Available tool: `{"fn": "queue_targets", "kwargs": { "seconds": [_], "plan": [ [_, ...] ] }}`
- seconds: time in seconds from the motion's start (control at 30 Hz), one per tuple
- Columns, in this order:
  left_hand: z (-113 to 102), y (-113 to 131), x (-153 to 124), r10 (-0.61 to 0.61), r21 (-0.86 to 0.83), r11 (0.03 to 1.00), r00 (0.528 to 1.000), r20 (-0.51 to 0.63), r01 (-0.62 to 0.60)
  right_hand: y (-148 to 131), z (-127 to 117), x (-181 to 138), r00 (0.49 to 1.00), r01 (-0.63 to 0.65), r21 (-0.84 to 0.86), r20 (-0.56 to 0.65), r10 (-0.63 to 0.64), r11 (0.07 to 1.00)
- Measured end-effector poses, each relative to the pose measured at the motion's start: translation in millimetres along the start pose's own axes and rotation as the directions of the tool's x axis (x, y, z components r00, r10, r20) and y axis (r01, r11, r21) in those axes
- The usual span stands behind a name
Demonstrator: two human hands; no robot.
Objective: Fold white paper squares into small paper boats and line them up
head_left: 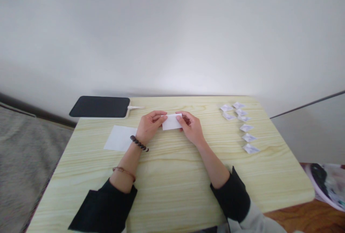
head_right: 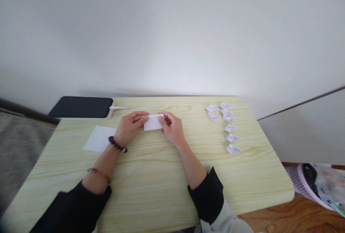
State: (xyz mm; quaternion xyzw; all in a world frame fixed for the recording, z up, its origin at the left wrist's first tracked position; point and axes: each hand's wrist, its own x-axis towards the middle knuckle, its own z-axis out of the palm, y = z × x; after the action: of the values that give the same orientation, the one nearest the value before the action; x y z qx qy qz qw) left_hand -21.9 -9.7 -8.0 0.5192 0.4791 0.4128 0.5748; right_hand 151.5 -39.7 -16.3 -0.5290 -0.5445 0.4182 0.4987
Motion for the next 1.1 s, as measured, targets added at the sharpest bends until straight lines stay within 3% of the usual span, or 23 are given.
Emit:
{"fn": "queue_targets", "kwargs": {
  "seconds": [0.27,0.4,0.63,0.9,1.1],
  "plan": [
    [0.4,-1.3,-0.7,0.028,0.072,0.997,1.0,-0.014,-0.027,0.8,1.6,0.6,1.0,0.017,-0.013,-0.015,-0.017,1.0],
    [2.9,0.9,-3.4,0.047,0.175,0.983,0.999,0.022,-0.05,-0.7,2.4,0.7,0.997,0.064,-0.137,-0.045,-0.071,0.988],
    [3.8,-1.1,-4.2,0.073,0.243,0.966,0.996,0.059,-0.086,-3.8,2.5,-0.3,0.983,0.182,-0.27,0.035,-0.179,0.946],
    [4.9,-0.7,-5.7,0.102,0.229,0.966,0.991,0.092,-0.121,-2.2,3.3,-0.1,0.963,0.268,-0.238,0.069,-0.259,0.934],
    [1.1,2.4,-6.4,0.093,0.207,0.972,0.993,0.075,-0.107,-0.8,-1.0,1.3,0.982,0.188,-0.178,0.064,-0.179,0.966]
  ]
}}
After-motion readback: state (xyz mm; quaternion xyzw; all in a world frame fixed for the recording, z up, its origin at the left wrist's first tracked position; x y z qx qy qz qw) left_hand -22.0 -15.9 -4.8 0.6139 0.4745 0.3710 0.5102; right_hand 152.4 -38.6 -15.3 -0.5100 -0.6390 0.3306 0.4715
